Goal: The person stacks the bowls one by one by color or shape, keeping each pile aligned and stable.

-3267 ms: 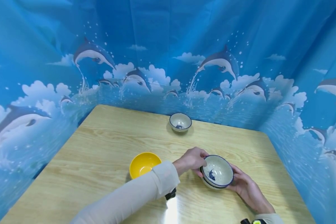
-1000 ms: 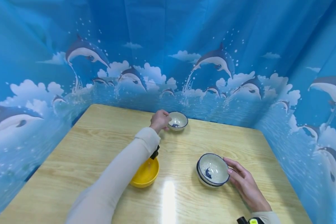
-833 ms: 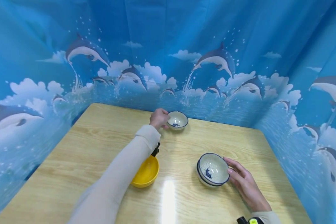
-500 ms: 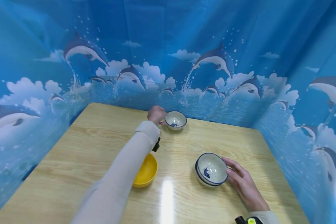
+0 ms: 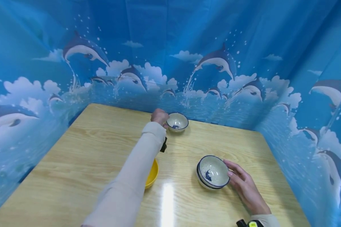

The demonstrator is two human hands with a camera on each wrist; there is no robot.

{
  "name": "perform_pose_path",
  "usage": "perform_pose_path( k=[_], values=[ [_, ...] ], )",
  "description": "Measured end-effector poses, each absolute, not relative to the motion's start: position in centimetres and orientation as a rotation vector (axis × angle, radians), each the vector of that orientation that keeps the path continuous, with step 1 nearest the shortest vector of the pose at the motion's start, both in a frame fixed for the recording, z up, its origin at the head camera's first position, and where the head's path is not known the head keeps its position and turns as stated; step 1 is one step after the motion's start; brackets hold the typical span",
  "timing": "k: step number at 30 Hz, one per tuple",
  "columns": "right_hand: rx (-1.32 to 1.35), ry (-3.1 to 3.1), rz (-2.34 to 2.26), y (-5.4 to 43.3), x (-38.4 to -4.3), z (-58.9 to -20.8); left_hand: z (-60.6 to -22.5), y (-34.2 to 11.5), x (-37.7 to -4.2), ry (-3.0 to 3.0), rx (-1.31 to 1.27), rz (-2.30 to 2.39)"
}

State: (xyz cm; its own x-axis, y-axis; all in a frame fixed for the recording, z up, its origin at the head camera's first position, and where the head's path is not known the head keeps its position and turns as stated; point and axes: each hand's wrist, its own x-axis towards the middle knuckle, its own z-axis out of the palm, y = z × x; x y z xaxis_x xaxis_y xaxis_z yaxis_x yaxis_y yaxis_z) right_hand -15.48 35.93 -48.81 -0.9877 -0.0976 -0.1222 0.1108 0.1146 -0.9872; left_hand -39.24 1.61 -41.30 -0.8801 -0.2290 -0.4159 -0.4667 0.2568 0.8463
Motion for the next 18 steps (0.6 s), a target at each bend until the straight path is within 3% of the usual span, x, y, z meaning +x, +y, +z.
perform_pose_path(
  k=[18],
  values=[
    [-0.008, 2.219, -2.008, 35.8, -15.5, -48.8, -44.1, 2.9, -38.6, 2.012, -0.667, 1.940]
  ],
)
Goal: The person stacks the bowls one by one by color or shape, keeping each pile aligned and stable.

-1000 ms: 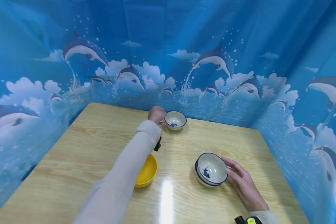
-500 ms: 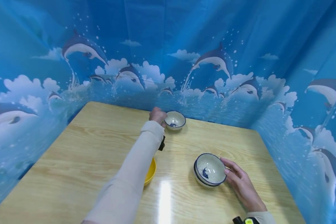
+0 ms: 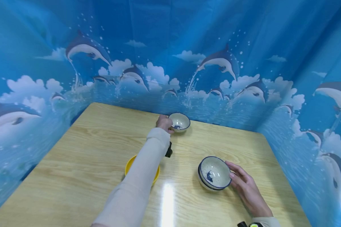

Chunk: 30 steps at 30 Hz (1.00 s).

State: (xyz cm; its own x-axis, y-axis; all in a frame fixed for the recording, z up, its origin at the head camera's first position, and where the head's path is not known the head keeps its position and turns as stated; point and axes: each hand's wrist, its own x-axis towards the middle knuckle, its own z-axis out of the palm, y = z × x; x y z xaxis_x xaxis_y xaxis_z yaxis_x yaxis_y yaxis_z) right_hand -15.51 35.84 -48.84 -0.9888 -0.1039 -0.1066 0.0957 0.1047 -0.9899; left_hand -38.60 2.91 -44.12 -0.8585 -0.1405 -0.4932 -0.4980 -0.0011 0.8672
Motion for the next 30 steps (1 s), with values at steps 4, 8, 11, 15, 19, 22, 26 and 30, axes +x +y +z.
perform_pose_path(
  k=[4, 8, 11, 15, 19, 22, 26, 30],
  values=[
    [-0.034, 2.207, -2.017, 35.9, -15.6, -48.9, -43.9, 3.0, -38.5, 2.038, -0.641, 1.903],
    [-0.045, 2.202, -2.025, 36.0, -15.5, -48.9, -43.4, 3.3, -38.2, 2.039, -0.594, 1.901],
    [-0.050, 2.204, -2.025, 36.1, -15.5, -49.0, -42.9, 3.6, -38.1, 2.030, -0.564, 1.886],
    [-0.038, 2.210, -2.019, 36.0, -15.4, -49.0, -42.3, 4.0, -38.1, 2.053, -0.528, 1.825],
    [-0.010, 2.210, -2.004, 35.8, -15.5, -48.9, -41.5, 4.0, -37.9, 2.076, -0.484, 1.794],
    [-0.002, 2.207, -2.000, 35.7, -15.6, -48.8, -40.8, 3.8, -37.7, 2.069, -0.438, 1.792],
    [-0.014, 2.202, -2.004, 35.8, -15.6, -48.9, -40.1, 3.6, -37.3, 2.078, -0.378, 1.755],
    [-0.036, 2.203, -2.009, 36.1, -15.5, -49.0, -39.6, 3.6, -37.0, 2.095, -0.310, 1.721]
  ],
)
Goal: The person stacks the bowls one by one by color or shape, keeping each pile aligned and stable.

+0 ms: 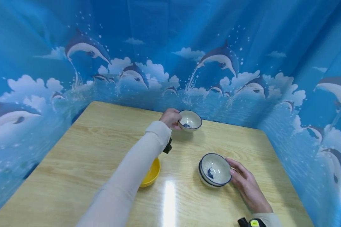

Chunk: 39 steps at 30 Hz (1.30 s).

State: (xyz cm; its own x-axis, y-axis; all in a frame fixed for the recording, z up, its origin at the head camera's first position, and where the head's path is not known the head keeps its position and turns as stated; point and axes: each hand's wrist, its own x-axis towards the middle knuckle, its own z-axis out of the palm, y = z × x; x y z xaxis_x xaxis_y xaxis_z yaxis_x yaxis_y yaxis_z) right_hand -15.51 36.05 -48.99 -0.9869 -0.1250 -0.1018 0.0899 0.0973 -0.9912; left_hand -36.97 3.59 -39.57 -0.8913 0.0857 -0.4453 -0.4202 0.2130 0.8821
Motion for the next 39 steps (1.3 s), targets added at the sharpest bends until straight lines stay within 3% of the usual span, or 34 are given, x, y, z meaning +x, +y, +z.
perform_pose_path(
  k=[17, 39],
  values=[
    [-0.026, 2.228, -1.990, 36.0, -15.4, -48.7, -36.7, 2.9, -34.7, 2.044, -0.102, 1.615],
    [-0.109, 2.207, -2.038, 36.2, -15.3, -49.1, -37.2, 4.4, -31.3, 1.964, 0.109, 1.555]
  ],
)
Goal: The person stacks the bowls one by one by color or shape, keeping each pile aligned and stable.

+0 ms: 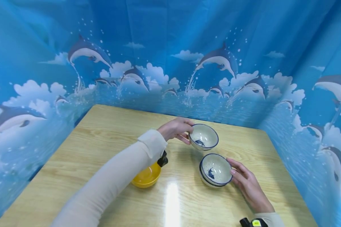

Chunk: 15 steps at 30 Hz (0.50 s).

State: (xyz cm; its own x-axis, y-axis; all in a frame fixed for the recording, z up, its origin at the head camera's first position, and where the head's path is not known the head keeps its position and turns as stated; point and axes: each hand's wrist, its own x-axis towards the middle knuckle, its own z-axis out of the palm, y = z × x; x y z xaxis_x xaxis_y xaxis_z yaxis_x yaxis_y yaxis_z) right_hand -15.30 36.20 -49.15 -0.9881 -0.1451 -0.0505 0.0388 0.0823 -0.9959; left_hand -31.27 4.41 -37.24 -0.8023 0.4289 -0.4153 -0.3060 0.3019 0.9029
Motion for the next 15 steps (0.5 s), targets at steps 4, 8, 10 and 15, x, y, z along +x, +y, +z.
perform_pose_path(
  k=[4, 8, 10, 15],
  values=[
    [-0.117, 2.203, -2.043, 36.1, -15.3, -49.1, -37.1, 4.5, -30.8, 1.944, 0.137, 1.551],
    [-0.136, 2.196, -2.046, 36.1, -15.3, -49.1, -36.8, 4.6, -30.5, 1.927, 0.142, 1.551],
    [-0.135, 2.198, -2.044, 36.1, -15.3, -49.1, -36.6, 4.6, -30.3, 1.924, 0.148, 1.549],
    [-0.097, 2.208, -2.030, 36.1, -15.2, -49.1, -36.4, 4.9, -29.8, 1.926, 0.167, 1.518]
  ],
)
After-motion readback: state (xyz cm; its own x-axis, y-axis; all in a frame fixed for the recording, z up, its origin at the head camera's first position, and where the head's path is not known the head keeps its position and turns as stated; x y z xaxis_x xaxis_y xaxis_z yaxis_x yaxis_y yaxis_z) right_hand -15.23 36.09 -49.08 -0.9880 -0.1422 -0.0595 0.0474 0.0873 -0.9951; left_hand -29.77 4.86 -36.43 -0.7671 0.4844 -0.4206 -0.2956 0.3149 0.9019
